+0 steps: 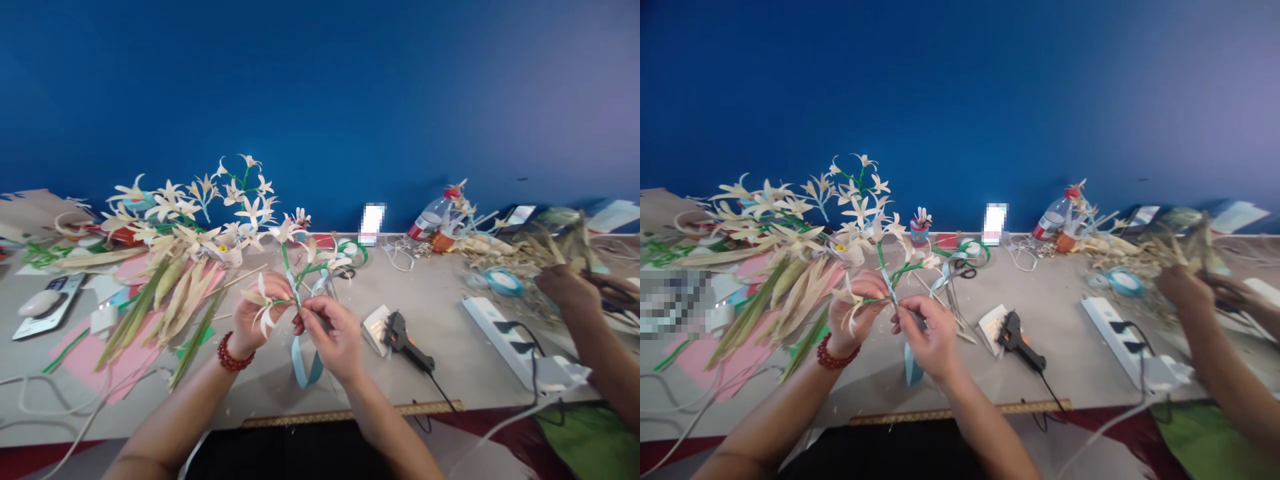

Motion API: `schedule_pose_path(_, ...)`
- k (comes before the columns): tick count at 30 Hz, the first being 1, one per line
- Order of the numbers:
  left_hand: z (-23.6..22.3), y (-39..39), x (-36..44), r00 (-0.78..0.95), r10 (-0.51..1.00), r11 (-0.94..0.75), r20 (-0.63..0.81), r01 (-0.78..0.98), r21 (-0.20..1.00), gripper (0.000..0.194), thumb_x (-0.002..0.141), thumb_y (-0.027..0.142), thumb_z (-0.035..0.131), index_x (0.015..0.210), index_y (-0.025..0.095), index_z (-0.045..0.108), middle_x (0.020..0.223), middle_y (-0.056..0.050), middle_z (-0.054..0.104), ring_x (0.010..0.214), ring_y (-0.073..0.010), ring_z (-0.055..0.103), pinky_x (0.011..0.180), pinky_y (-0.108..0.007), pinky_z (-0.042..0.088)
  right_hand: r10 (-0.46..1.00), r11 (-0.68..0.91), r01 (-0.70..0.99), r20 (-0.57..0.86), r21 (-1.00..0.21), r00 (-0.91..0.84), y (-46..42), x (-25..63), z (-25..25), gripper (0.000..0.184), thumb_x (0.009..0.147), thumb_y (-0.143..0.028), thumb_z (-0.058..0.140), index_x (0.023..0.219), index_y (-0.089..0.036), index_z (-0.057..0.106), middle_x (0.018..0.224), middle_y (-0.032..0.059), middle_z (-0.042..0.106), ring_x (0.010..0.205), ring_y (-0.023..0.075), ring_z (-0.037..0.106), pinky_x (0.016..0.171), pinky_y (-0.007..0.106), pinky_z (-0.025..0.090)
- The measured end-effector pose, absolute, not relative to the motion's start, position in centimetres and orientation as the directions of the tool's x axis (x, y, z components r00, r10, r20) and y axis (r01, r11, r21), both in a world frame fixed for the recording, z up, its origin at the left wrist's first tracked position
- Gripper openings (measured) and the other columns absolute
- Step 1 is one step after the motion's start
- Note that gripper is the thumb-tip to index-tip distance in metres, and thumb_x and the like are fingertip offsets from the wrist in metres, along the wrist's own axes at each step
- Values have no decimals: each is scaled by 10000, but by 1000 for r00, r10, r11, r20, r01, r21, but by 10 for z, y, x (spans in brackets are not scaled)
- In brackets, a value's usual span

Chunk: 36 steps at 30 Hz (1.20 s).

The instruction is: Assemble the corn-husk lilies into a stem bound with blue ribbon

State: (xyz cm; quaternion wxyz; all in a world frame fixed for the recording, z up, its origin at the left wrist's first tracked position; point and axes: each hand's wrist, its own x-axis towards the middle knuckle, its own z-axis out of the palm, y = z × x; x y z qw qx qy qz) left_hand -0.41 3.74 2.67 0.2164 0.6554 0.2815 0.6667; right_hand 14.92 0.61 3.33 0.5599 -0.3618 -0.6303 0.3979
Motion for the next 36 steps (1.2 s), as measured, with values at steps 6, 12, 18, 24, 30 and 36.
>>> schedule_pose_path(6, 16, 42, -1, -85, 540, -826, 837, 139, 547, 162, 772, 126, 700, 857, 242, 624, 780, -12, 681, 720, -190, 654, 715, -398, 542, 894, 443, 34, 438, -896, -93, 5, 147, 31, 107, 917, -238, 561, 841, -188, 618, 711, 17, 691, 558, 126, 679, 567, 229, 543)
schedule_pose_path(12, 11, 40, 5, -150, 521, -827, 840, 155, 541, 176, 779, 98, 690, 845, 240, 609, 772, -4, 663, 729, -182, 640, 729, -382, 525, 895, 445, 63, 441, -893, -69, 5, 145, 29, 110, 913, -248, 570, 832, -190, 617, 698, 18, 689, 567, 132, 683, 566, 227, 540)
schedule_pose_path(18, 9, 35, -1, -83, 732, -667, 676, 114, 737, 131, 799, 229, 698, 917, 212, 643, 870, -58, 673, 862, -224, 649, 768, -379, 519, 903, 428, 45, 426, -903, -52, 7, 148, 28, 85, 905, -244, 588, 849, -190, 622, 708, 24, 691, 574, 142, 690, 568, 237, 548)
schedule_pose_path(24, 15, 28, 2, 46, 890, -455, 454, 20, 890, 135, 826, 307, 670, 901, 202, 711, 920, -86, 700, 922, -251, 649, 788, -381, 535, 883, 469, 107, 469, -877, -27, 7, 148, 27, 82, 905, -227, 582, 850, -196, 634, 682, 22, 695, 599, 157, 698, 584, 251, 548)
schedule_pose_path(30, 21, 24, 2, 84, 905, -416, 417, -30, 909, 91, 838, 274, 658, 853, 216, 726, 872, -61, 677, 860, -224, 627, 807, -377, 517, 875, 485, 107, 483, -868, -41, 6, 149, 25, 60, 906, -211, 584, 880, -193, 635, 713, 32, 715, 624, 160, 711, 587, 248, 551)
schedule_pose_path(36, 19, 27, -1, 144, 914, -329, 379, -285, 900, 67, 786, 243, 723, 826, 192, 709, 858, -44, 666, 754, -172, 616, 681, -309, 527, 879, 475, 61, 470, -878, -79, 4, 151, 26, 38, 900, -204, 602, 880, -194, 632, 702, 27, 723, 645, 168, 724, 602, 250, 559)
